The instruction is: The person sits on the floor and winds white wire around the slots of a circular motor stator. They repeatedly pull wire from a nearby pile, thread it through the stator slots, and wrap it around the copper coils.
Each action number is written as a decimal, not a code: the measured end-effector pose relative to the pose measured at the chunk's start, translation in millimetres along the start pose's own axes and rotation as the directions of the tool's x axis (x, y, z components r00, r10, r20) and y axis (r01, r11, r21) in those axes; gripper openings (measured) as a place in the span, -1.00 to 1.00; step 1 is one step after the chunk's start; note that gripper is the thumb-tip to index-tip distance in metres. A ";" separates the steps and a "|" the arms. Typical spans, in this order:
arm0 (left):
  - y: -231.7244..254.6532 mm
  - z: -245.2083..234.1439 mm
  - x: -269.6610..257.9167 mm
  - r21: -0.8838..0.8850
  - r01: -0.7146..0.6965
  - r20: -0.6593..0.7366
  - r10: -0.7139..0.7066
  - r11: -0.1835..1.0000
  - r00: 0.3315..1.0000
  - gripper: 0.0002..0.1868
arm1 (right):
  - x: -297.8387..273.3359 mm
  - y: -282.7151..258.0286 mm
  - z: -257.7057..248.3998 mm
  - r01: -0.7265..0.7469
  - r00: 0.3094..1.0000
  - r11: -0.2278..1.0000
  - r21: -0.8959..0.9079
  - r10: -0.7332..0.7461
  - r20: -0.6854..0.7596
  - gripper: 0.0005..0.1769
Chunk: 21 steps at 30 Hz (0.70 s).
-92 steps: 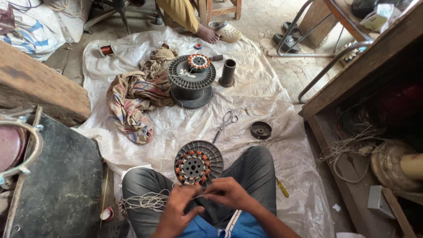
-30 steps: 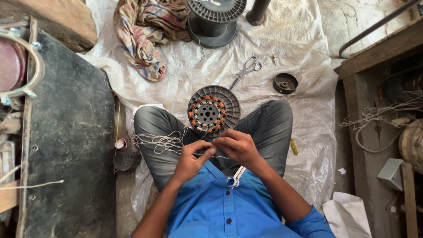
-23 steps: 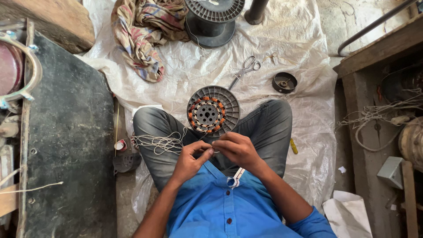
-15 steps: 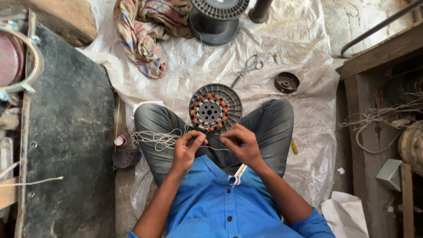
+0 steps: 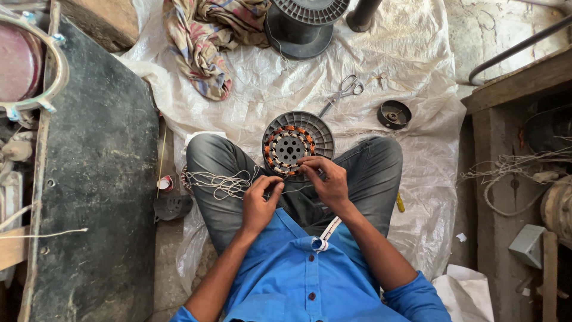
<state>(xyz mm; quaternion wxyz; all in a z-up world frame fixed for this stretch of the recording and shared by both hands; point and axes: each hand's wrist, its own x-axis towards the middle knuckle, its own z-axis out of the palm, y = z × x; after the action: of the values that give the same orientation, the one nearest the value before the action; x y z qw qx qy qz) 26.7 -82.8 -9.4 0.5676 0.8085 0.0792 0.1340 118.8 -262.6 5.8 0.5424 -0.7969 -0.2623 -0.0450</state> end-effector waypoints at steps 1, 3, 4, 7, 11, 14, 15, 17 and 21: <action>0.8 0.3 -0.5 0.002 0.010 0.008 -0.010 1.000 1.000 -0.83 | -1.0 1.4 0.5 -0.023 1.000 1.000 0.014 0.023 0.006 -0.95; 0.9 1.0 -0.2 0.008 0.029 0.024 -0.029 1.000 0.999 -0.83 | -2.2 3.9 1.9 -0.012 1.000 0.998 0.056 0.013 -0.015 -0.96; 0.6 1.3 0.5 0.003 0.019 0.024 -0.019 1.000 1.000 -0.83 | -2.3 4.9 2.8 -0.005 1.000 0.997 0.076 0.007 -0.026 -0.96; -1.0 2.0 1.0 -0.002 0.004 0.021 -0.004 1.000 1.000 -0.84 | -2.7 6.5 5.4 -0.036 0.999 0.991 0.127 0.040 -0.026 -0.93; -2.3 2.5 1.9 0.012 -0.005 0.024 0.004 1.000 1.000 -0.84 | -1.4 8.7 7.0 -0.057 0.998 0.995 0.083 0.058 -0.005 -0.92; -4.0 1.7 0.7 0.004 0.024 0.030 -0.024 1.000 0.999 -0.84 | -1.2 11.3 8.5 -0.078 0.997 0.992 0.100 0.079 -0.006 -0.92; -4.5 1.5 -0.3 -0.001 0.042 0.033 -0.042 0.999 0.999 -0.84 | -1.7 12.2 8.8 -0.087 0.996 0.990 0.110 0.088 -0.002 -0.92; -5.2 1.5 -1.5 0.014 0.028 0.036 -0.029 0.999 0.999 -0.84 | -2.7 14.0 8.9 -0.092 0.996 0.988 0.125 0.092 0.004 -0.92; -5.8 1.9 -1.2 0.018 0.019 0.032 -0.020 1.000 0.999 -0.84 | -3.9 16.7 10.2 -0.089 0.996 0.989 0.119 0.090 -0.001 -0.92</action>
<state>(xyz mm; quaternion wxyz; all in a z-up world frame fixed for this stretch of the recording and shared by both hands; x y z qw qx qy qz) 26.2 -82.8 -15.6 0.5627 0.8148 0.0791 0.1147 121.1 -259.6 -13.8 0.5910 -0.7741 -0.2268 -0.0076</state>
